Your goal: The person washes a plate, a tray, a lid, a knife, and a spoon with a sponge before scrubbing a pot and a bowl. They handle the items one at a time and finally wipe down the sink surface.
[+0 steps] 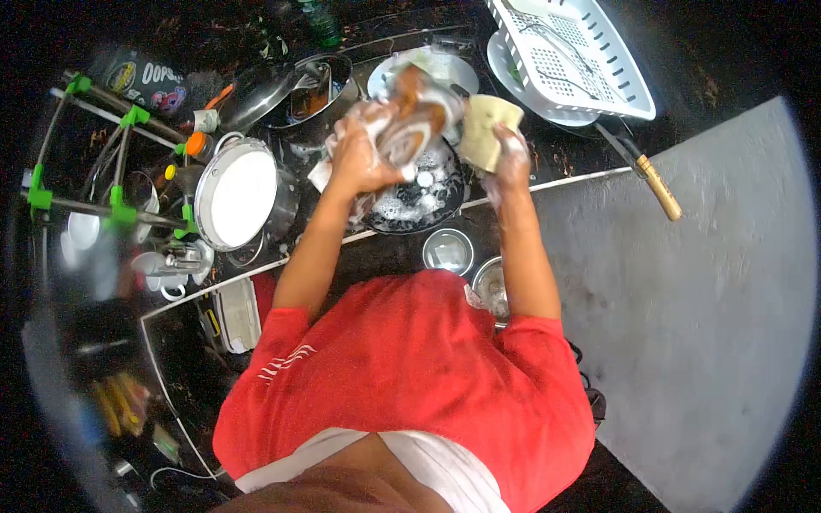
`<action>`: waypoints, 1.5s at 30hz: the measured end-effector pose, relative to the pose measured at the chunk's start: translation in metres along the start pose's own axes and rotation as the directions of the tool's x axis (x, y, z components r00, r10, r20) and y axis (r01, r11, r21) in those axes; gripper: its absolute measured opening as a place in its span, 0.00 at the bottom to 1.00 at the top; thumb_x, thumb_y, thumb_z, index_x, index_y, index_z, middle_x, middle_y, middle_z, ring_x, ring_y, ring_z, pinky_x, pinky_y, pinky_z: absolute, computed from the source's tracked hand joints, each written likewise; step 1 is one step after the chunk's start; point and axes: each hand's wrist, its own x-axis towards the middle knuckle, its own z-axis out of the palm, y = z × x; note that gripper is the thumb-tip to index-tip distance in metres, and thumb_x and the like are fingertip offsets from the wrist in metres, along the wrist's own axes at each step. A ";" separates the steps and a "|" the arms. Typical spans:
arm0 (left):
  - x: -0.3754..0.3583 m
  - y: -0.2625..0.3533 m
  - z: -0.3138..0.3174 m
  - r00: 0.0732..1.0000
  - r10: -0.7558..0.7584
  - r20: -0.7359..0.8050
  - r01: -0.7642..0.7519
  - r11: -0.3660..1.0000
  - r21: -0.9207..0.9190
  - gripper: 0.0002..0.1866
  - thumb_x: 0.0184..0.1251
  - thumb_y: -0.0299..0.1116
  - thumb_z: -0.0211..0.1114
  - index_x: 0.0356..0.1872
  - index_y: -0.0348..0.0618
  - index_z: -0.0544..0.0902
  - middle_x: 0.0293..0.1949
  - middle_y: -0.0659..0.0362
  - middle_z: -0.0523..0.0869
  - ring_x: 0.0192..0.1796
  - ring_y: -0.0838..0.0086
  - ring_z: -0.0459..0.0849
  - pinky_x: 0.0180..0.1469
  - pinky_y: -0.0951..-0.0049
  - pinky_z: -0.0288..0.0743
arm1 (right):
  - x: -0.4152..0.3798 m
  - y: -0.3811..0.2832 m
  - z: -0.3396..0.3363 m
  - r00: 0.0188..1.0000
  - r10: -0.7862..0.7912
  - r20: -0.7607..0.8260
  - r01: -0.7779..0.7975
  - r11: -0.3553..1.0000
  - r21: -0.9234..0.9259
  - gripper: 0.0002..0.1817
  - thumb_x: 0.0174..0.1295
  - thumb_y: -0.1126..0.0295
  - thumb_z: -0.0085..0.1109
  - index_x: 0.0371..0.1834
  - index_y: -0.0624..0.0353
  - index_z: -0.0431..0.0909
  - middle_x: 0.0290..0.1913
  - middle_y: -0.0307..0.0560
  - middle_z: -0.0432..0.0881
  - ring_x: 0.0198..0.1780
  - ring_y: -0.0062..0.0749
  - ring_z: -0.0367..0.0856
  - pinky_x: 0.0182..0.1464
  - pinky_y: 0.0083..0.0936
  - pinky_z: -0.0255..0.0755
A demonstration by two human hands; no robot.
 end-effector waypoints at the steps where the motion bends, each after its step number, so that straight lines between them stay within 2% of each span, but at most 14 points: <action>1: -0.002 0.000 0.004 0.997 0.005 0.075 -0.006 1.000 0.008 0.51 0.22 0.55 0.79 0.62 0.64 0.73 0.66 0.46 0.62 0.66 0.41 0.61 0.66 0.40 0.56 | -0.007 -0.002 -0.004 0.999 -0.023 -0.024 0.024 0.999 0.036 0.25 0.59 0.64 0.53 0.59 0.64 0.66 0.49 0.56 0.78 0.45 0.47 0.82 0.47 0.45 0.78; 9: -0.008 0.005 0.034 0.965 -0.020 0.263 -0.060 0.954 0.294 0.53 0.26 0.53 0.77 0.64 0.48 0.69 0.68 0.37 0.57 0.66 0.39 0.60 0.62 0.33 0.53 | -0.016 0.007 -0.028 0.935 -0.313 -0.164 0.249 0.913 -0.323 0.22 0.58 0.67 0.55 0.56 0.62 0.69 0.45 0.46 0.78 0.41 0.36 0.79 0.42 0.30 0.76; 17: -0.020 -0.022 0.029 0.985 0.092 0.147 -0.095 0.995 0.011 0.52 0.32 0.54 0.74 0.66 0.47 0.66 0.69 0.34 0.54 0.67 0.38 0.59 0.62 0.34 0.56 | -0.013 -0.004 0.073 0.786 -0.467 0.404 0.614 0.516 -0.598 0.27 0.56 0.66 0.63 0.57 0.68 0.70 0.51 0.50 0.77 0.51 0.33 0.75 0.56 0.27 0.66; 21: -0.034 -0.062 0.049 0.989 0.142 0.029 -0.139 0.986 -0.092 0.42 0.32 0.47 0.73 0.55 0.37 0.76 0.65 0.35 0.61 0.67 0.45 0.62 0.67 0.51 0.58 | -0.032 0.006 0.172 0.614 -0.325 0.720 0.779 0.396 -0.486 0.31 0.55 0.60 0.65 0.57 0.70 0.71 0.54 0.57 0.78 0.56 0.39 0.75 0.61 0.32 0.65; 24: -0.039 -0.083 0.086 0.942 0.238 -0.236 -0.325 0.822 -0.468 0.39 0.48 0.49 0.68 0.62 0.44 0.67 0.58 0.48 0.67 0.64 0.54 0.64 0.69 0.53 0.52 | -0.045 0.036 0.240 0.426 -0.049 0.903 0.819 0.446 -0.362 0.32 0.48 0.60 0.68 0.57 0.65 0.72 0.53 0.58 0.78 0.53 0.44 0.79 0.57 0.34 0.70; 25: -0.050 -0.067 0.050 0.958 0.245 -0.147 -0.286 0.810 -0.513 0.38 0.57 0.51 0.63 0.66 0.46 0.61 0.58 0.50 0.67 0.65 0.55 0.62 0.71 0.54 0.47 | -0.047 0.055 0.256 0.318 -0.015 0.948 0.873 0.395 -0.287 0.30 0.47 0.62 0.67 0.55 0.63 0.73 0.50 0.57 0.79 0.50 0.47 0.80 0.54 0.36 0.72; 26: -0.055 -0.067 0.047 0.961 0.249 -0.122 -0.275 0.910 -0.309 0.37 0.58 0.53 0.59 0.65 0.45 0.64 0.64 0.47 0.61 0.68 0.51 0.57 0.70 0.50 0.47 | -0.055 0.070 0.274 0.264 0.025 0.964 0.901 0.351 -0.256 0.29 0.46 0.63 0.68 0.53 0.61 0.74 0.48 0.55 0.80 0.47 0.50 0.80 0.51 0.38 0.74; 27: -0.056 -0.068 0.046 0.964 0.249 -0.094 -0.257 0.962 -0.091 0.36 0.60 0.55 0.56 0.64 0.43 0.67 0.70 0.44 0.55 0.72 0.47 0.52 0.69 0.46 0.47 | -0.062 0.078 0.288 0.258 0.190 0.947 0.902 0.305 -0.307 0.29 0.47 0.60 0.68 0.54 0.60 0.74 0.49 0.56 0.79 0.47 0.52 0.79 0.50 0.39 0.74; 30: -0.060 -0.073 0.033 0.984 0.177 0.017 -0.176 0.983 -0.055 0.34 0.58 0.56 0.55 0.63 0.49 0.70 0.71 0.41 0.54 0.71 0.41 0.49 0.67 0.40 0.46 | -0.064 0.109 0.312 0.318 0.417 0.852 0.927 0.053 -0.372 0.30 0.48 0.55 0.67 0.53 0.59 0.75 0.49 0.56 0.79 0.46 0.52 0.80 0.50 0.39 0.74; 33: -0.058 -0.085 0.043 0.970 0.223 0.095 -0.218 0.974 -0.057 0.34 0.55 0.58 0.56 0.63 0.55 0.71 0.70 0.40 0.55 0.71 0.42 0.50 0.67 0.39 0.45 | -0.051 0.132 0.310 0.337 0.393 0.855 0.929 0.005 -0.369 0.30 0.48 0.50 0.66 0.50 0.59 0.78 0.47 0.57 0.80 0.45 0.51 0.80 0.49 0.39 0.75; 37: -0.057 -0.099 0.051 0.966 0.176 0.187 -0.066 0.875 -0.480 0.41 0.48 0.50 0.67 0.66 0.47 0.67 0.68 0.39 0.59 0.71 0.47 0.55 0.70 0.53 0.49 | -0.013 0.126 0.314 0.336 0.074 0.939 0.920 0.188 -0.344 0.25 0.46 0.56 0.69 0.44 0.60 0.80 0.43 0.58 0.82 0.45 0.51 0.81 0.50 0.39 0.74; 39: -0.065 -0.093 0.022 0.963 0.248 -0.103 -0.268 0.893 -0.360 0.37 0.51 0.46 0.67 0.64 0.44 0.68 0.66 0.41 0.63 0.68 0.47 0.59 0.69 0.52 0.52 | 0.018 0.121 0.319 0.444 -0.021 0.896 0.893 0.086 -0.441 0.22 0.49 0.59 0.66 0.45 0.61 0.79 0.45 0.58 0.82 0.44 0.51 0.82 0.49 0.36 0.75; 40: -0.064 -0.093 0.021 0.979 0.198 -0.056 -0.206 0.920 -0.335 0.36 0.50 0.45 0.67 0.63 0.45 0.69 0.67 0.42 0.62 0.69 0.45 0.57 0.70 0.51 0.50 | 0.028 0.115 0.325 0.598 0.013 0.801 0.798 0.079 -0.597 0.22 0.51 0.60 0.65 0.46 0.61 0.79 0.46 0.58 0.82 0.46 0.51 0.81 0.51 0.35 0.74; 45: -0.072 -0.093 0.010 0.987 0.148 -0.056 -0.158 0.947 -0.279 0.34 0.53 0.49 0.66 0.62 0.49 0.72 0.65 0.43 0.64 0.67 0.43 0.60 0.67 0.47 0.53 | 0.136 0.160 0.334 0.649 0.004 0.761 0.761 0.002 -0.649 0.28 0.51 0.56 0.63 0.54 0.60 0.76 0.50 0.60 0.80 0.53 0.52 0.79 0.55 0.36 0.71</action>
